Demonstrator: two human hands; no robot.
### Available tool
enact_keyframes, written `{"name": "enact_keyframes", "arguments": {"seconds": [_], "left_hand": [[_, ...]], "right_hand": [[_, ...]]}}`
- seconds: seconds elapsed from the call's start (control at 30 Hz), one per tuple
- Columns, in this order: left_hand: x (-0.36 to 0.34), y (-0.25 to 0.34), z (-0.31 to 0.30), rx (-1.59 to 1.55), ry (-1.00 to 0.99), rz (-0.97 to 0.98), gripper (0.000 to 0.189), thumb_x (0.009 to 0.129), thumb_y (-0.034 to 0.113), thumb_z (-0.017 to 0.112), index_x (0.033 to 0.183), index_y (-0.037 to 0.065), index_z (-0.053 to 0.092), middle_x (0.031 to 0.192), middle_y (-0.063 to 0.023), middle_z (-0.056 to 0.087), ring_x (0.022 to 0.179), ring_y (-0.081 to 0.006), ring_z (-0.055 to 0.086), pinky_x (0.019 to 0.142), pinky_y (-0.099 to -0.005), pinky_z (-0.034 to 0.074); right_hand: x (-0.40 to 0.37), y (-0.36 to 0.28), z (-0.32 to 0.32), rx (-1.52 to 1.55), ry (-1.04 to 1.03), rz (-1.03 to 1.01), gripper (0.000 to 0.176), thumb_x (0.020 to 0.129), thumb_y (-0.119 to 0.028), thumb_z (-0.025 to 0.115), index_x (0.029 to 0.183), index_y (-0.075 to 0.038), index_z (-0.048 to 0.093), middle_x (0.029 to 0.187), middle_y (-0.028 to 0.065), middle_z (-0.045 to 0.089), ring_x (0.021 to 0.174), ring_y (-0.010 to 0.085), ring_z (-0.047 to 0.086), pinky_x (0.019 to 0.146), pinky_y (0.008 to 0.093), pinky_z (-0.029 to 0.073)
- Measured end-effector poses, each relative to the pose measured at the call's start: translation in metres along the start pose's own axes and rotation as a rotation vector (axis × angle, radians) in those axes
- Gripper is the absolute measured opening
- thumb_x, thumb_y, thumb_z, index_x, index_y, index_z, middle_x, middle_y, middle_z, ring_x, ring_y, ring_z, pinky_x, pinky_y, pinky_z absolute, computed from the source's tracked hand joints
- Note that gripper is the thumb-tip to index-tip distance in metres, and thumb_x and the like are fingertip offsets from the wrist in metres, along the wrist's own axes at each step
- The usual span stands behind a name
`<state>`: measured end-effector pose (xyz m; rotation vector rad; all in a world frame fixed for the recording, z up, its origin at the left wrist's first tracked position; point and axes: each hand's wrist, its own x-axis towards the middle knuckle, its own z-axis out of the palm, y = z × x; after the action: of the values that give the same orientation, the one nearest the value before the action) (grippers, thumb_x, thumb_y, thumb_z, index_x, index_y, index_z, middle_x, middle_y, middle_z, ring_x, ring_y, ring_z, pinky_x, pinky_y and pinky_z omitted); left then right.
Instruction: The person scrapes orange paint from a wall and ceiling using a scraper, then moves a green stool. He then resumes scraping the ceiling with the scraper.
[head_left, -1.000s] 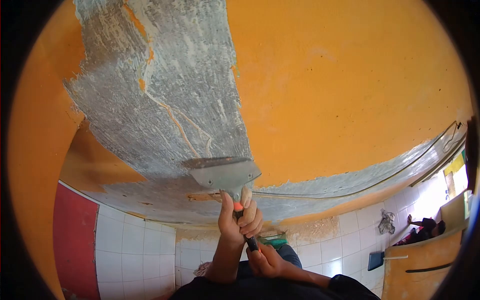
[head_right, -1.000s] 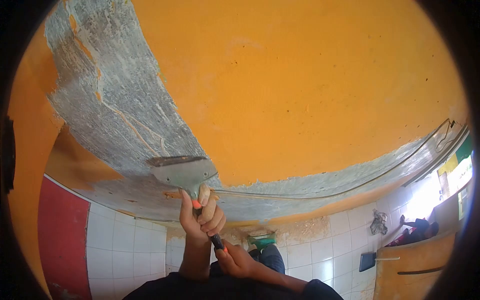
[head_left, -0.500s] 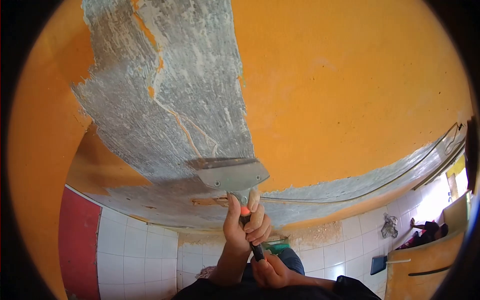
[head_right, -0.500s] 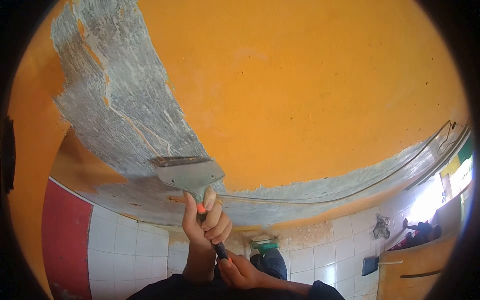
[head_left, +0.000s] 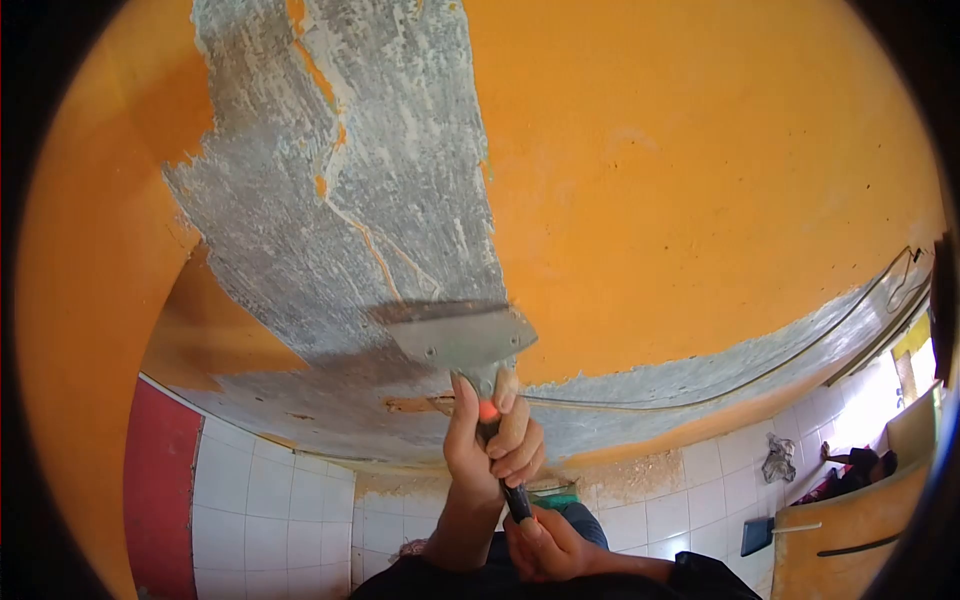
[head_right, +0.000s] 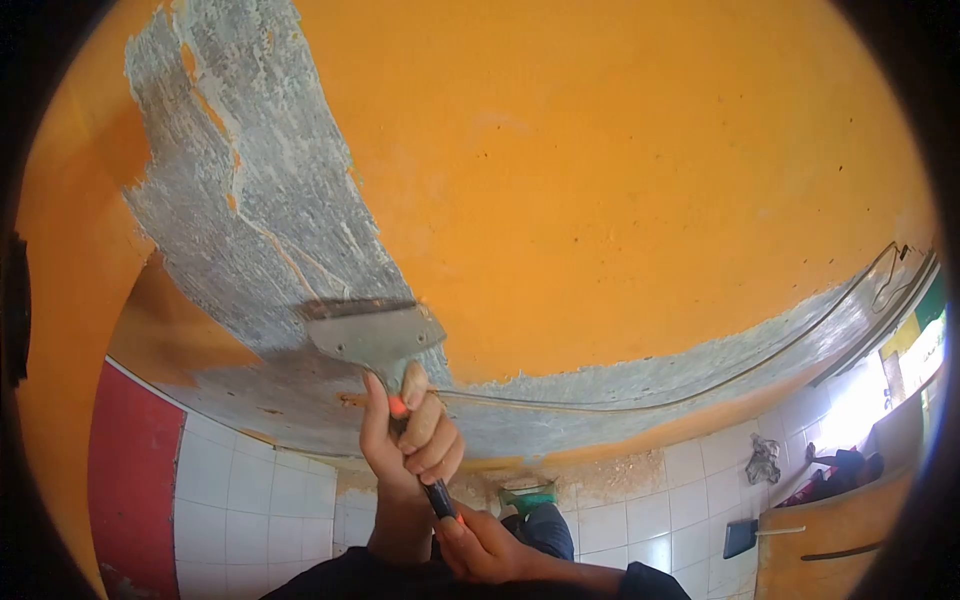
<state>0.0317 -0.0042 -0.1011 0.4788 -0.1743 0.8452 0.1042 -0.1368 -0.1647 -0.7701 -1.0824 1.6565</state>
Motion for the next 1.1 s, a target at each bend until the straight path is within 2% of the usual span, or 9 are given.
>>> {"name": "enact_keyframes", "arguments": {"seconds": [0.1, 0.2, 0.33, 0.37, 0.43, 0.53, 0.73, 0.97, 1.1], "left_hand": [[-0.002, 0.001, 0.0, 0.02, 0.024, 0.008, 0.045, 0.098, 0.05, 0.022, 0.091, 0.009, 0.04, 0.051, 0.0041, 0.032, 0.034, -0.0049, 0.03, 0.031, -0.0201, 0.031], [0.002, 0.0, 0.007, -0.021, -0.031, -0.009, 0.044, 0.098, 0.05, 0.022, 0.09, 0.011, 0.041, 0.052, 0.0044, 0.031, 0.034, -0.0049, 0.028, 0.03, -0.0193, 0.027], [0.008, 0.006, 0.021, -0.04, -0.082, 0.019, 0.043, 0.098, 0.049, 0.022, 0.09, 0.011, 0.04, 0.052, 0.0047, 0.031, 0.034, -0.0048, 0.028, 0.03, -0.019, 0.028], [0.005, 0.003, 0.019, -0.035, -0.067, 0.022, 0.043, 0.099, 0.049, 0.022, 0.09, 0.011, 0.04, 0.052, 0.0048, 0.03, 0.034, -0.0049, 0.028, 0.03, -0.0191, 0.029], [0.006, 0.004, 0.019, -0.026, -0.055, 0.018, 0.042, 0.099, 0.049, 0.022, 0.09, 0.011, 0.04, 0.052, 0.0049, 0.03, 0.034, -0.005, 0.028, 0.03, -0.0191, 0.029], [0.011, 0.007, 0.033, -0.052, -0.078, 0.05, 0.042, 0.099, 0.048, 0.022, 0.09, 0.011, 0.04, 0.052, 0.0049, 0.03, 0.035, -0.0051, 0.028, 0.03, -0.0194, 0.03], [0.014, 0.003, 0.033, -0.082, -0.128, 0.038, 0.042, 0.099, 0.048, 0.022, 0.09, 0.011, 0.04, 0.052, 0.0045, 0.032, 0.035, -0.0055, 0.032, 0.031, -0.0195, 0.032], [0.023, 0.006, 0.039, -0.139, -0.215, 0.075, 0.042, 0.099, 0.047, 0.021, 0.09, 0.01, 0.04, 0.052, 0.0037, 0.033, 0.035, -0.0065, 0.034, 0.03, -0.0202, 0.036], [0.023, 0.007, 0.043, -0.173, -0.214, 0.068, 0.043, 0.099, 0.046, 0.02, 0.09, 0.01, 0.041, 0.051, 0.0039, 0.033, 0.034, -0.0062, 0.034, 0.03, -0.0205, 0.037]], "right_hand": [[-0.007, 0.0, -0.001, 0.02, -0.038, 0.044, 0.047, 0.095, -0.051, 0.03, 0.086, -0.006, 0.039, 0.055, 0.0044, 0.046, 0.041, 0.01, 0.042, 0.04, 0.0222, 0.035], [-0.004, -0.014, 0.004, 0.047, -0.054, 0.056, 0.047, 0.095, -0.052, 0.03, 0.089, -0.006, 0.038, 0.054, 0.0052, 0.046, 0.042, 0.01, 0.043, 0.041, 0.022, 0.037], [-0.007, -0.03, 0.008, 0.022, -0.057, 0.123, 0.05, 0.095, -0.054, 0.029, 0.091, -0.005, 0.037, 0.054, 0.0065, 0.046, 0.042, 0.0114, 0.044, 0.043, 0.0223, 0.04], [-0.008, -0.033, 0.011, 0.009, -0.067, 0.114, 0.05, 0.095, -0.054, 0.029, 0.091, -0.005, 0.037, 0.054, 0.0065, 0.046, 0.042, 0.0114, 0.044, 0.043, 0.0223, 0.04], [-0.013, -0.031, 0.022, 0.154, 0.066, -0.014, 0.042, 0.097, -0.046, 0.036, 0.088, -0.006, 0.043, 0.049, 0.0007, 0.04, 0.033, 0.0094, 0.034, 0.032, 0.0224, 0.03], [-0.005, -0.056, 0.025, 0.072, 0.061, -0.049, 0.046, 0.097, -0.049, 0.032, 0.081, -0.007, 0.042, 0.045, 0.0008, 0.038, 0.033, 0.0101, 0.036, 0.031, 0.0223, 0.03], [-0.014, -0.062, 0.027, 0.042, 0.013, -0.056, 0.051, 0.096, -0.051, 0.03, 0.078, -0.005, 0.041, 0.043, 0.0028, 0.04, 0.032, 0.0115, 0.039, 0.032, 0.0221, 0.034], [-0.012, -0.073, 0.034, -0.012, 0.027, -0.127, 0.051, 0.097, -0.05, 0.028, 0.077, -0.005, 0.041, 0.043, 0.0033, 0.039, 0.032, 0.0119, 0.04, 0.032, 0.0225, 0.035], [-0.012, -0.077, 0.037, -0.016, 0.053, -0.072, 0.049, 0.097, -0.049, 0.028, 0.079, -0.005, 0.041, 0.044, 0.0037, 0.039, 0.032, 0.0126, 0.039, 0.033, 0.0228, 0.035]]}}
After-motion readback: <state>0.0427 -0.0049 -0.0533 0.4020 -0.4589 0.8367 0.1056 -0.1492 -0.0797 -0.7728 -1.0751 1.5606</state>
